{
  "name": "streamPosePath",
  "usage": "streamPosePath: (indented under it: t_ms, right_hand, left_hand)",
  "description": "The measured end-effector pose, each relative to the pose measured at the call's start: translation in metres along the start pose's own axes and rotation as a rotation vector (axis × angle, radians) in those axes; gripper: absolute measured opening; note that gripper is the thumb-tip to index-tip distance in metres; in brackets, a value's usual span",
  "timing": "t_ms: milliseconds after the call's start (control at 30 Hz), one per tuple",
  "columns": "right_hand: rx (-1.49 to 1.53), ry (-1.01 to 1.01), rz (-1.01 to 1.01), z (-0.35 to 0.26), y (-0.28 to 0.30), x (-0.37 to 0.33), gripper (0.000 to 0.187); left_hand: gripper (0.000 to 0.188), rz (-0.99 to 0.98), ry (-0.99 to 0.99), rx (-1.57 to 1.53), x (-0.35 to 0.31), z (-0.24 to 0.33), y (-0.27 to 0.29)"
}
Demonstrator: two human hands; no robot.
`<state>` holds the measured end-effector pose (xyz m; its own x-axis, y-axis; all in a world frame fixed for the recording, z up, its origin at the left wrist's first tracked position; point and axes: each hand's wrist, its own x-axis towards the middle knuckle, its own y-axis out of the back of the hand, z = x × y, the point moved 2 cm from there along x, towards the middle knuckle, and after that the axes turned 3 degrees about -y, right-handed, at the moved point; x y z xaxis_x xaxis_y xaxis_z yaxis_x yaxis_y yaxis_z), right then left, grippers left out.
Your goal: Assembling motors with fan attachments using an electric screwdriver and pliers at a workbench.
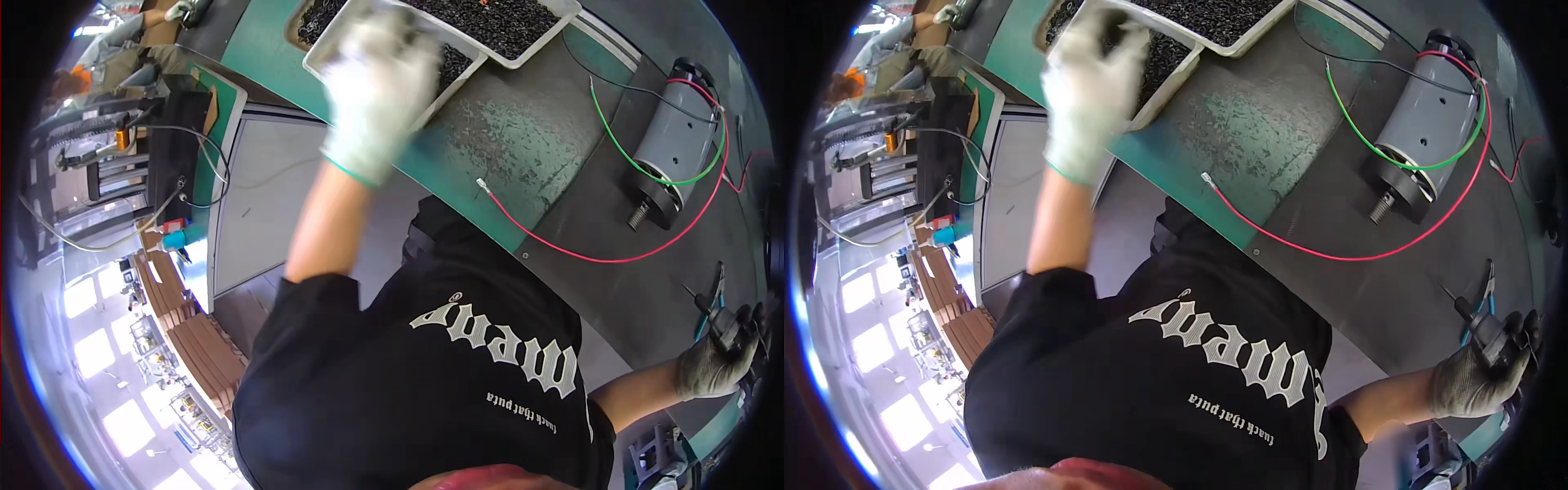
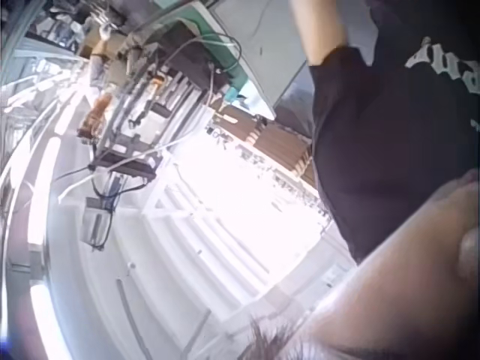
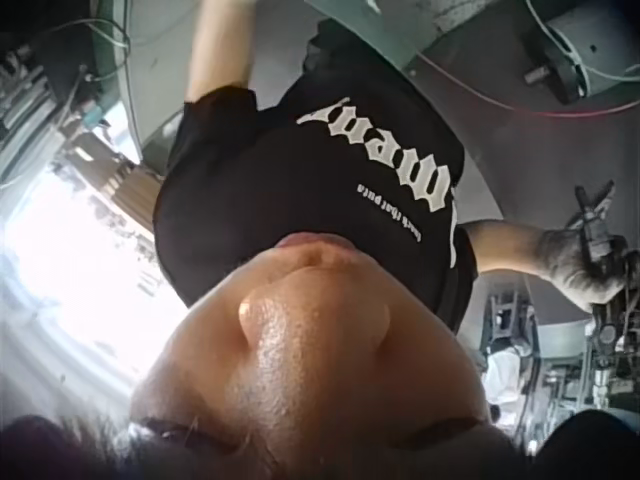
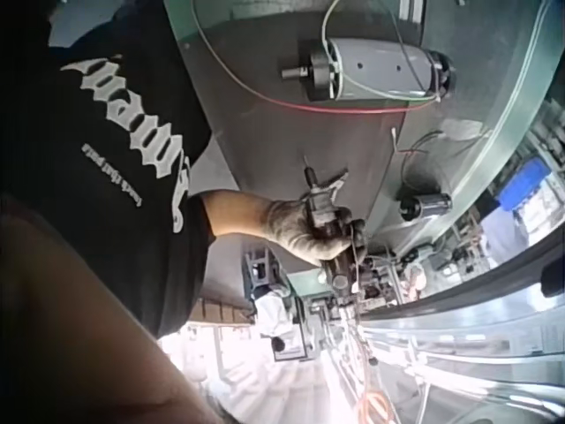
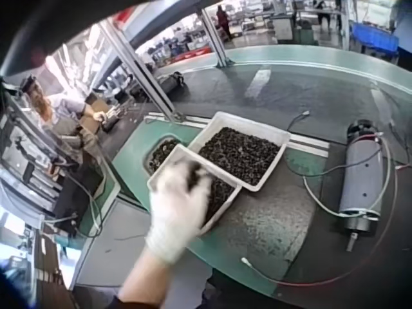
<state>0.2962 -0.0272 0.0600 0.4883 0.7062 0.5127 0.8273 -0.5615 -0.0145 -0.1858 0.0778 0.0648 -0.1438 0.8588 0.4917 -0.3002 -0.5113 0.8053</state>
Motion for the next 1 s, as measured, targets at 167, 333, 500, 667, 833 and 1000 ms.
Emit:
streamPosePath:
  t_ms: [167,333,500,667,833,1000]
  right_hand:
    - [-0.196,0.079,-0.019,0.009,0.002,-0.005,0.026]
    - [0.005,-0.148,0.106,0.013,0.019,0.0,0.026]
    - [0.29,-0.326,0.201,0.01,0.0,-0.003,0.028]
    - [0.194,-0.278,0.2,0.003,-0.009,-0.005,0.034]
    - [0.708,-0.443,-0.062,-0.023,-0.029,-0.005,0.042]
    - [0.49,-0.31,0.223,-0.092,-0.114,-0.006,0.036]
  left_hand:
    - [0.026,-0.415,-0.111,0.145,0.036,-0.082,-0.016]
    - [0.028,-0.502,-0.103,0.375,0.032,-0.082,-0.032]
    - [0.032,-0.606,-0.086,0.432,0.038,-0.083,-0.032]
    - [0.027,-0.409,-0.197,0.252,0.036,-0.085,-0.026]
    - [0.023,-0.468,0.26,-0.845,0.009,-0.022,-0.001]
    - [0.024,-0.864,0.554,-2.269,-0.074,0.106,-0.038]
